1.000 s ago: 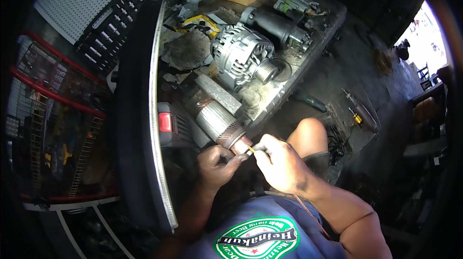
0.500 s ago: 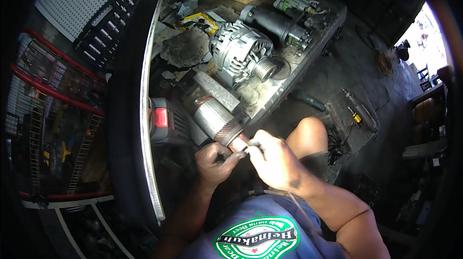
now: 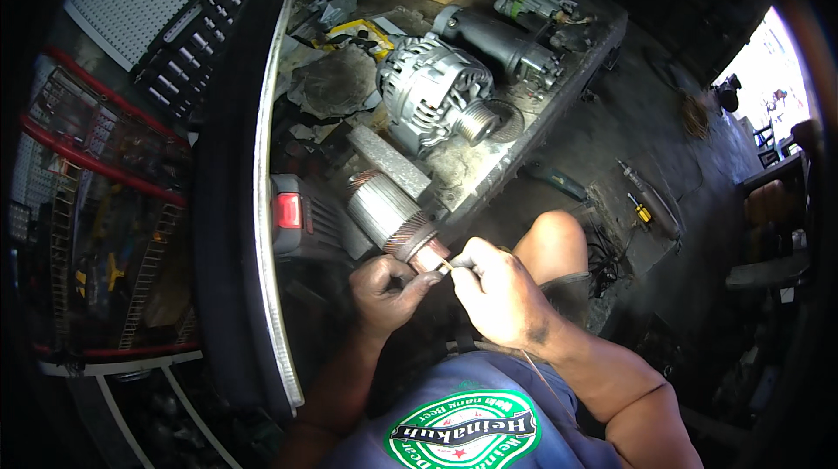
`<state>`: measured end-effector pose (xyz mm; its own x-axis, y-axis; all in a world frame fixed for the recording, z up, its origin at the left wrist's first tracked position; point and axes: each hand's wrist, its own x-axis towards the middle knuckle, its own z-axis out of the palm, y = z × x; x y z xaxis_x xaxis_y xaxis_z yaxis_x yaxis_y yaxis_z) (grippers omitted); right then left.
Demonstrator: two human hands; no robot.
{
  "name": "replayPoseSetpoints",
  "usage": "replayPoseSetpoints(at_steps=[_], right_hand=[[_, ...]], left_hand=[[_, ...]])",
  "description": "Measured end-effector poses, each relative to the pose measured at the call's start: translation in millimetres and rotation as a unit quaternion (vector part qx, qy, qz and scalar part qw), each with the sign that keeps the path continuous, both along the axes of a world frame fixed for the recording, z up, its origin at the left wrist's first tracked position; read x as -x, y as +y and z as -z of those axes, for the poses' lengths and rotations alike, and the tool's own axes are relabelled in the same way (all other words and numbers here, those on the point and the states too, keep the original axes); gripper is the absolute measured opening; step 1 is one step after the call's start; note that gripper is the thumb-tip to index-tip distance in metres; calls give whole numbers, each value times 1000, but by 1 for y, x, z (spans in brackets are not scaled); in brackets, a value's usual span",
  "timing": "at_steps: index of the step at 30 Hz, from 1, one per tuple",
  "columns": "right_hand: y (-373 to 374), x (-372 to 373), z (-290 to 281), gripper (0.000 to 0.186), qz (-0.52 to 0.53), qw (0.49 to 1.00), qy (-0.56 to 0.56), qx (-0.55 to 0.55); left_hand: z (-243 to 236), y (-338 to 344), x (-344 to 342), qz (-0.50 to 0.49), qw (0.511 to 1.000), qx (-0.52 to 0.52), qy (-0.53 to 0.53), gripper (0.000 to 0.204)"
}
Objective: The person uses a small tool to scrape a cylindrical metal part, then uses a rotary tool to grind or polish the same part. The person also handles a small metal component and a screwdriver.
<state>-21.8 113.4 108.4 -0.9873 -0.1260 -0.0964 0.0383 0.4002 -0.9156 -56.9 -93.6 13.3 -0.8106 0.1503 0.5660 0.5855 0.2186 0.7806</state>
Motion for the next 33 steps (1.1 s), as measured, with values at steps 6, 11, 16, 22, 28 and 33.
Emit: replayPoseSetpoints(at_steps=[6, 11, 16, 22, 28, 33], right_hand=[[-1, 24, 2, 16, -10, 999, 36, 11], [2, 12, -3, 14, -11, 1000, -6, -15], [4, 2, -3, 12, 1, 997, 2, 76], [4, 7, -1, 13, -7, 997, -61, 36], [4, 8, -7, 13, -15, 999, -24, 37], [4, 8, -9, 14, -23, 997, -65, 36]], left_hand=[[-2, 0, -2, -3, 1000, 2, -11, 37], [-4, 1, -2, -3, 1000, 2, 2, 34], [-4, -2, -1, 3, 1000, 16, -2, 34], [1, -2, 0, 7, 1000, 1, 2, 35], [2, -3, 1, 11, 1000, 7, 15, 36], [1, 0, 3, 9, 1000, -10, 20, 36]])
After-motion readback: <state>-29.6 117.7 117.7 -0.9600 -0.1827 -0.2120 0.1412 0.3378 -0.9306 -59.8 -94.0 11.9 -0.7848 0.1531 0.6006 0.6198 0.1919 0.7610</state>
